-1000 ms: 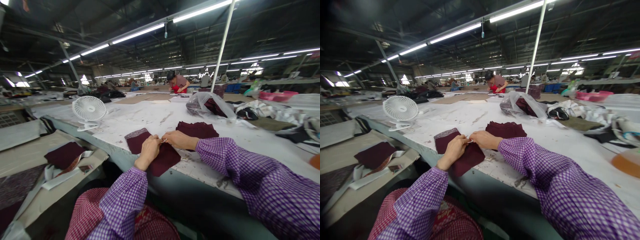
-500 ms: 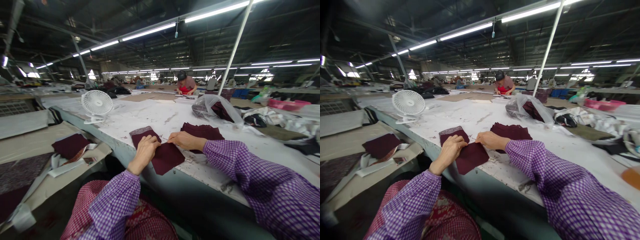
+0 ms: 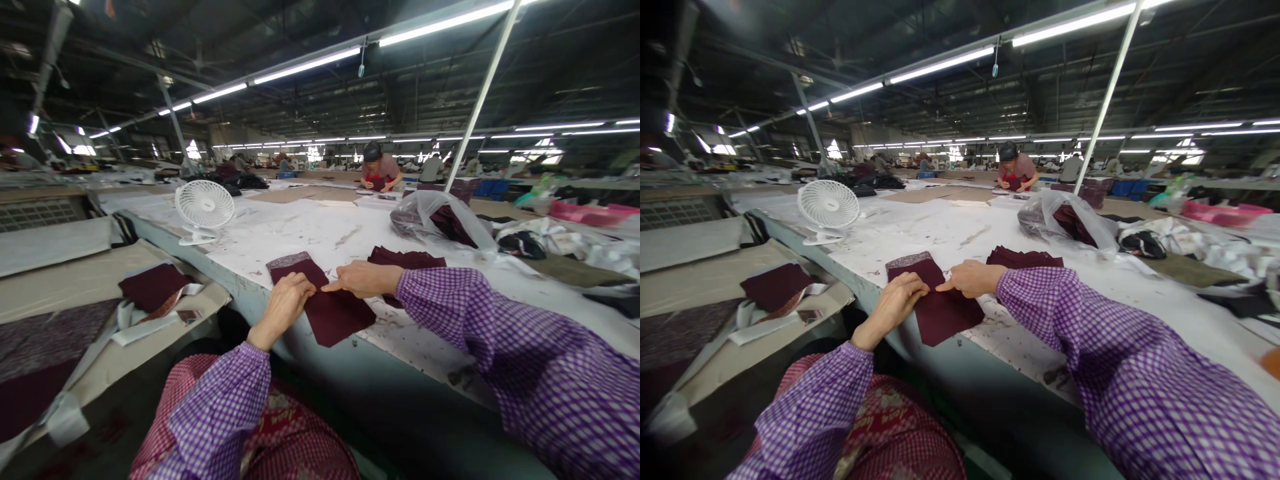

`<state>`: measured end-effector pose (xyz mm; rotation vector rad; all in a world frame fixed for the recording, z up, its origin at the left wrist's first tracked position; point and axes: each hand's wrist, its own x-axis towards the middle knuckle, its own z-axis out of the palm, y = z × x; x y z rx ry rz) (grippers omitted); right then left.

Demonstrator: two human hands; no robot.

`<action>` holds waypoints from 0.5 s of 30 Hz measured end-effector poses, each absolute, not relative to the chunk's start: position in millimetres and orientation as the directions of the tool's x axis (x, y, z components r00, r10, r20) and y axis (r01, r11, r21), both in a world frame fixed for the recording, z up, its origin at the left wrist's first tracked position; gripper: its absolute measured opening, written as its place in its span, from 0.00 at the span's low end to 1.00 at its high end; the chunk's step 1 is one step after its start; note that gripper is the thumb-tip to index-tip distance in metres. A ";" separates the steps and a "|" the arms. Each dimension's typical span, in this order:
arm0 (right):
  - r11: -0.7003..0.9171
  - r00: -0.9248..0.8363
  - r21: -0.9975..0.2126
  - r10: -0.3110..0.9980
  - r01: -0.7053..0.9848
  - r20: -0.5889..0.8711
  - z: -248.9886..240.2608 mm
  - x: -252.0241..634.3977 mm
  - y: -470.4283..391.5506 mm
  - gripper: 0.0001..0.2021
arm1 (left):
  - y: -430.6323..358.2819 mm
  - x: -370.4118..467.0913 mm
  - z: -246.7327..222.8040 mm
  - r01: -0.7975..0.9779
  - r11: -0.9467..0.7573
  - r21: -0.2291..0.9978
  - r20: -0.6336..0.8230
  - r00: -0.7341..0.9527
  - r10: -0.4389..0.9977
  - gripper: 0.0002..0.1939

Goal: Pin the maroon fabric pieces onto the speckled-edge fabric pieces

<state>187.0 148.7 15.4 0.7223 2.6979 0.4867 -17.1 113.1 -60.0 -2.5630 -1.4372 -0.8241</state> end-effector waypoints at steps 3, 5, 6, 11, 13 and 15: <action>0.818 -0.833 0.422 0.510 0.391 -0.216 15.1 184.1 150.4 0.29 | 112.7 -22.0 -64.6 0.802 -0.566 0.191 0.529 0.402 0.748 0.12; 0.824 -0.834 0.430 0.498 0.369 -0.237 16.3 181.6 151.0 0.30 | 112.9 -25.1 -67.6 0.785 -0.579 0.220 0.558 0.385 0.735 0.11; 0.829 -0.836 0.430 0.490 0.358 -0.248 17.3 180.2 151.3 0.30 | 113.1 -26.8 -69.0 0.773 -0.590 0.234 0.572 0.381 0.726 0.11; 0.853 -0.831 0.410 0.463 0.323 -0.307 22.6 173.1 152.5 0.31 | 112.9 -33.4 -71.4 0.713 -0.613 0.340 0.599 0.338 0.726 0.09; 0.854 -0.828 0.411 0.461 0.318 -0.319 23.8 171.5 151.5 0.32 | 111.8 -34.0 -69.8 0.701 -0.600 0.386 0.596 0.307 0.742 0.08; 0.850 -0.824 0.419 0.467 0.318 -0.321 25.0 169.8 148.5 0.33 | 110.8 -34.2 -67.6 0.692 -0.596 0.408 0.589 0.299 0.751 0.08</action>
